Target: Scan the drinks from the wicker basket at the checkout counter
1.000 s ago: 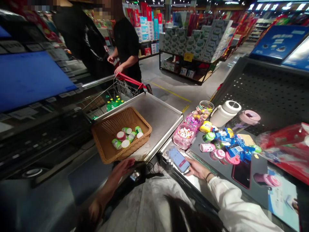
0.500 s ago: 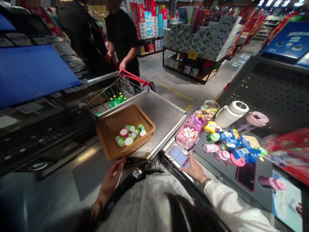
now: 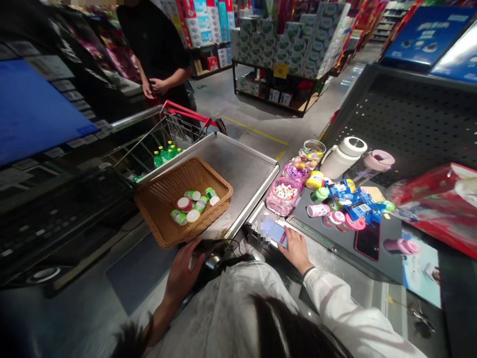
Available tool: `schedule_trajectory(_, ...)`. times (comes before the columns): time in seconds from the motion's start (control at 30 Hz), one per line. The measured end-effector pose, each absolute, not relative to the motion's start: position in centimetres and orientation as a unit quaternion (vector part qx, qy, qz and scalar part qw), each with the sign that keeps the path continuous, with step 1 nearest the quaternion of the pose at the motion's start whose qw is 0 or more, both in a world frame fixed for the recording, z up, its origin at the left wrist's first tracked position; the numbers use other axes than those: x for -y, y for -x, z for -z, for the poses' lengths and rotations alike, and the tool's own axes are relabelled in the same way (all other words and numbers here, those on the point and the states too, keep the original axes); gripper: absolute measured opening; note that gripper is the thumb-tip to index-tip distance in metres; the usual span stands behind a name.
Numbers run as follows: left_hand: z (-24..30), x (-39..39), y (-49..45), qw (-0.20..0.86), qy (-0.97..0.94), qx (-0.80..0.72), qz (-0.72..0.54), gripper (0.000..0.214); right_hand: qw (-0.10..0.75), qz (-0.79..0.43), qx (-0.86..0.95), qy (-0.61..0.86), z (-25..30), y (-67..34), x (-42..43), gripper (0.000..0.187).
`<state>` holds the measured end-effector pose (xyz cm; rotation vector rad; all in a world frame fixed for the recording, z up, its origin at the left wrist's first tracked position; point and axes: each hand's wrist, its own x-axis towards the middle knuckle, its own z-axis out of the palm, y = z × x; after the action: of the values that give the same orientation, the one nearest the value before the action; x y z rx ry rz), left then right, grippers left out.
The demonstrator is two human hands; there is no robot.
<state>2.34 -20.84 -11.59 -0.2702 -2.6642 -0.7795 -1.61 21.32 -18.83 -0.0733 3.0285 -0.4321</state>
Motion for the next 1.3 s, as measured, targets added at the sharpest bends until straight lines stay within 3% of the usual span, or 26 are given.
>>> schedule_trajectory(0.33,8.9,15.9,0.8,0.151,0.224,0.925,0.266,0.044,0.009,0.151,-0.988,0.002,17.7,-2.0,-23.7,0.067)
schedule_trajectory(0.93,12.4,3.8,5.0,0.023,0.461,0.879,0.120,0.069,0.060,0.127,-0.989,-0.042,18.0,-2.9,-28.8,0.069)
schedule_trajectory(1.17,13.1,5.0,4.7,0.037,0.432,0.893,0.119,0.076,0.016,0.111,-0.993,-0.025,16.5,-3.0,-27.0,0.067)
schedule_trajectory(1.3,12.2,7.4,3.5,0.068,0.364,0.920,0.125,0.070,-0.069,0.122,-0.990,0.035,14.2,-2.8,-22.1,0.065)
